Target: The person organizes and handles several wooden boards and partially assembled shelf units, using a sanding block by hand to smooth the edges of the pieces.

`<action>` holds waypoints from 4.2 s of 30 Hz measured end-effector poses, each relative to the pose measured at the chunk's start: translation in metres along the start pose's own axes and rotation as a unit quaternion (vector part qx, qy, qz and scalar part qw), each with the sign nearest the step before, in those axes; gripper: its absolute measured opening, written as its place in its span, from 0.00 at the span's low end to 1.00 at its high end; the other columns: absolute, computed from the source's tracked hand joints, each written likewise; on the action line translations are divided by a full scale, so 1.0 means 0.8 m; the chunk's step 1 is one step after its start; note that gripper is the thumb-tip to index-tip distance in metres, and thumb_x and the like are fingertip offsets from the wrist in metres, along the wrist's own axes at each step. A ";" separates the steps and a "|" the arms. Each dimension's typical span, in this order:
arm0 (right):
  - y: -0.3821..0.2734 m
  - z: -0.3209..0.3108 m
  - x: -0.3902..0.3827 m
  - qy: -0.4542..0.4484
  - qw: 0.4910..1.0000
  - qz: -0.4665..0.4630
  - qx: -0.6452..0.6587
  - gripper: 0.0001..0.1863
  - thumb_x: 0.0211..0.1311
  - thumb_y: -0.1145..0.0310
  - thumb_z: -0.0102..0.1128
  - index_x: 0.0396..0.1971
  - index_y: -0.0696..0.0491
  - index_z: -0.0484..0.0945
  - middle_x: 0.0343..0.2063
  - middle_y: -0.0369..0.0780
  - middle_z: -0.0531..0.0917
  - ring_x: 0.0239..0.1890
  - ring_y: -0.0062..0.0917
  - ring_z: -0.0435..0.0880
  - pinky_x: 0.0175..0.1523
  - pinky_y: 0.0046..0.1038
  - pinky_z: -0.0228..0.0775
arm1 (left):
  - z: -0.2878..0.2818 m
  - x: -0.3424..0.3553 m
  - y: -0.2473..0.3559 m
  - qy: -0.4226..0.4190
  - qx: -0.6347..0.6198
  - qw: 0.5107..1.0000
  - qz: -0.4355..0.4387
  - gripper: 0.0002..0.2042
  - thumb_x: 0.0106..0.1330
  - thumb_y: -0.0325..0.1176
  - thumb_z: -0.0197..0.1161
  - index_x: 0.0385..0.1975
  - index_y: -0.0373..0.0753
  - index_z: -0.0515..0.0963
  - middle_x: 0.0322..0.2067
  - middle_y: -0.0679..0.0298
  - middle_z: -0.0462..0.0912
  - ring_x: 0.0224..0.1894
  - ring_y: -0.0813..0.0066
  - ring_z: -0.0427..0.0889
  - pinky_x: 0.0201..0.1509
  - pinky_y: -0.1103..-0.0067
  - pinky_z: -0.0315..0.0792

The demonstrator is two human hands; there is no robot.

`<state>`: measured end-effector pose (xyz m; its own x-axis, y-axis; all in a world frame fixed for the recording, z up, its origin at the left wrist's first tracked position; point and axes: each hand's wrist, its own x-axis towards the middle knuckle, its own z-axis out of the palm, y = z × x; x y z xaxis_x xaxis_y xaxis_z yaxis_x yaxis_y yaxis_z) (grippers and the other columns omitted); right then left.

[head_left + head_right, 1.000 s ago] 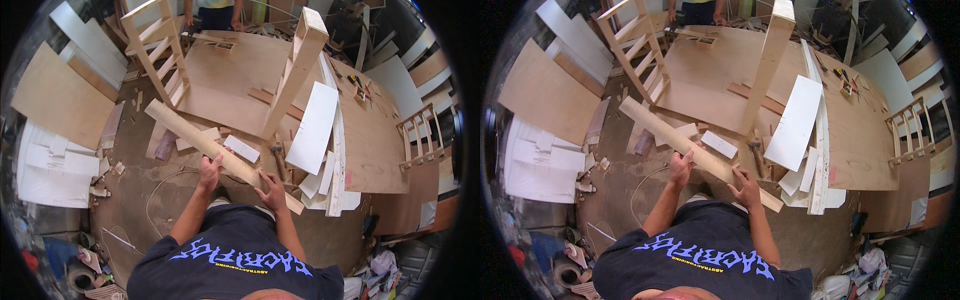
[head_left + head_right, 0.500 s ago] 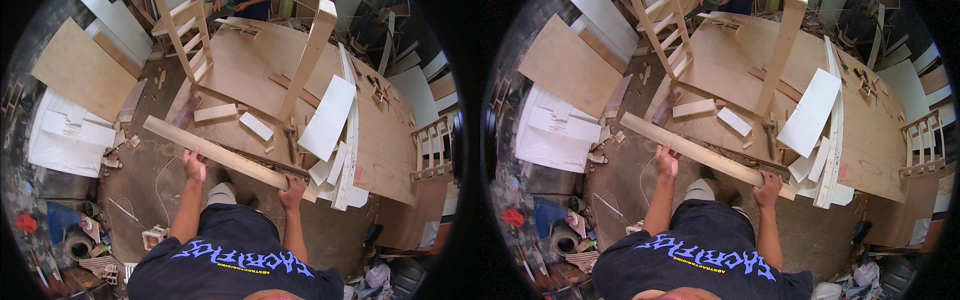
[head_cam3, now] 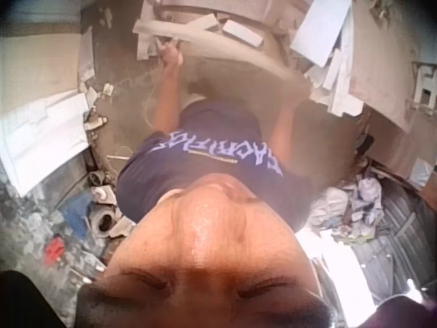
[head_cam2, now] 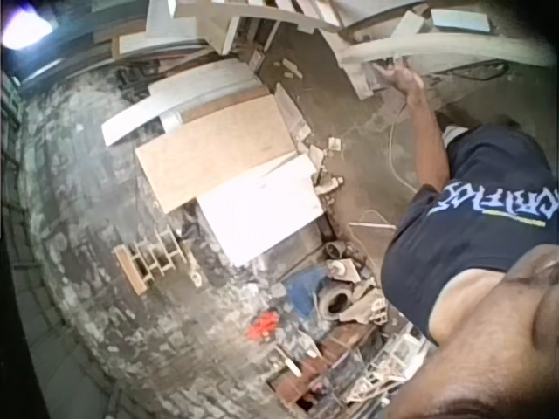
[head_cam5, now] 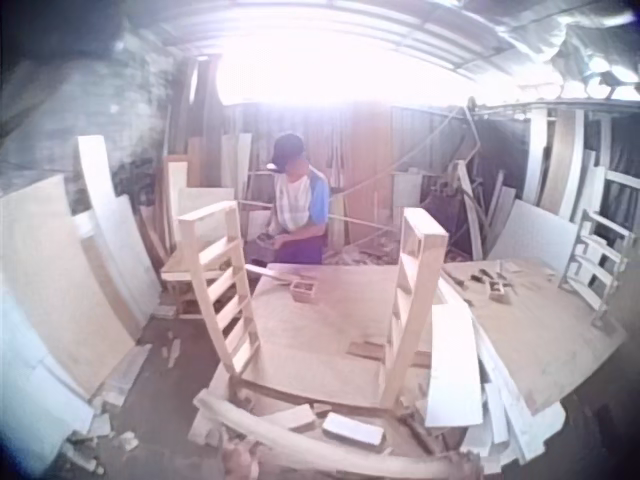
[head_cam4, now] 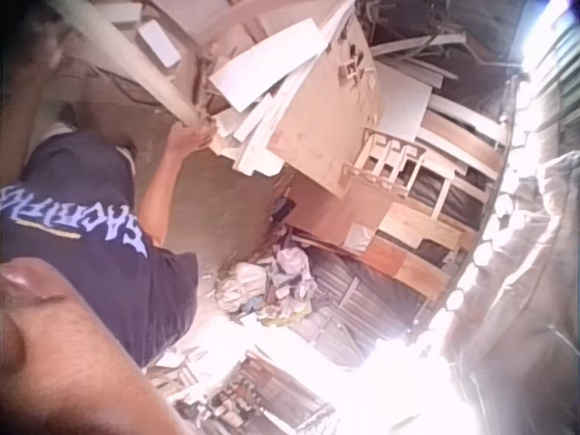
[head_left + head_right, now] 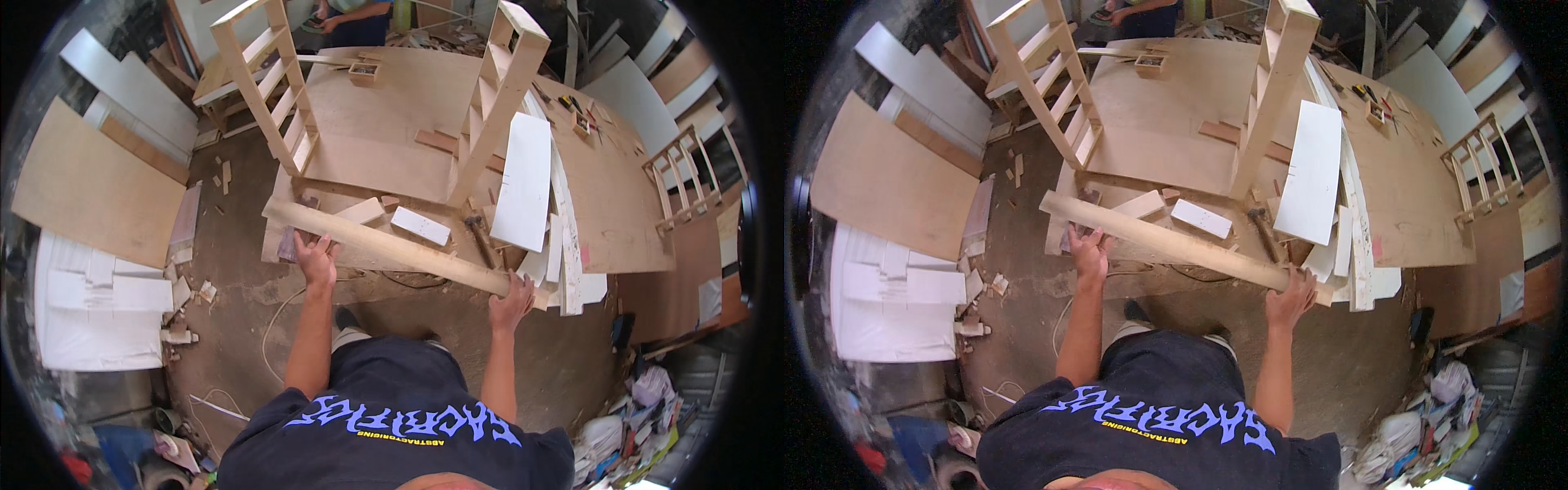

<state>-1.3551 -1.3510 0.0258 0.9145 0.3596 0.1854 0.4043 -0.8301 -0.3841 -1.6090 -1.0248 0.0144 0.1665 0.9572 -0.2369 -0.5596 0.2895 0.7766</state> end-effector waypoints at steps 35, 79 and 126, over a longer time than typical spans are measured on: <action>-0.081 0.214 0.066 -0.048 0.594 0.426 0.681 0.12 0.67 0.65 0.61 0.47 0.49 0.76 0.38 0.36 0.82 0.39 0.27 0.83 0.38 0.30 0.78 | -0.129 0.132 -0.053 0.051 0.009 0.983 -0.177 0.20 0.72 0.19 0.51 0.63 0.39 0.66 0.55 0.56 0.78 0.56 0.59 0.81 0.62 0.57 0.78; -0.412 0.284 0.148 -0.161 0.648 0.323 0.670 0.18 0.68 0.57 0.67 0.43 0.55 0.73 0.40 0.40 0.85 0.37 0.26 0.86 0.34 0.25 0.78 | -0.119 0.627 0.122 0.051 0.074 0.996 -0.011 0.26 0.71 0.26 0.59 0.65 0.50 0.57 0.55 0.55 0.76 0.49 0.56 0.83 0.42 0.61 0.82; -0.309 0.259 0.174 0.012 0.729 0.319 0.606 0.08 0.68 0.66 0.61 0.41 0.53 0.78 0.33 0.36 0.85 0.30 0.19 0.83 0.31 0.22 0.73 | -0.044 0.506 0.074 -0.144 0.155 0.972 -0.102 0.23 0.75 0.38 0.53 0.68 0.43 0.64 0.52 0.62 0.79 0.52 0.66 0.81 0.55 0.70 0.76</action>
<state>-1.3248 -1.0075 -0.0410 0.9280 0.0450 -0.3698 -0.3720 0.1660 -0.9133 -1.6031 -0.6203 -0.0561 0.4939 0.8278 -0.2661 -0.2271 0.4182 0.8795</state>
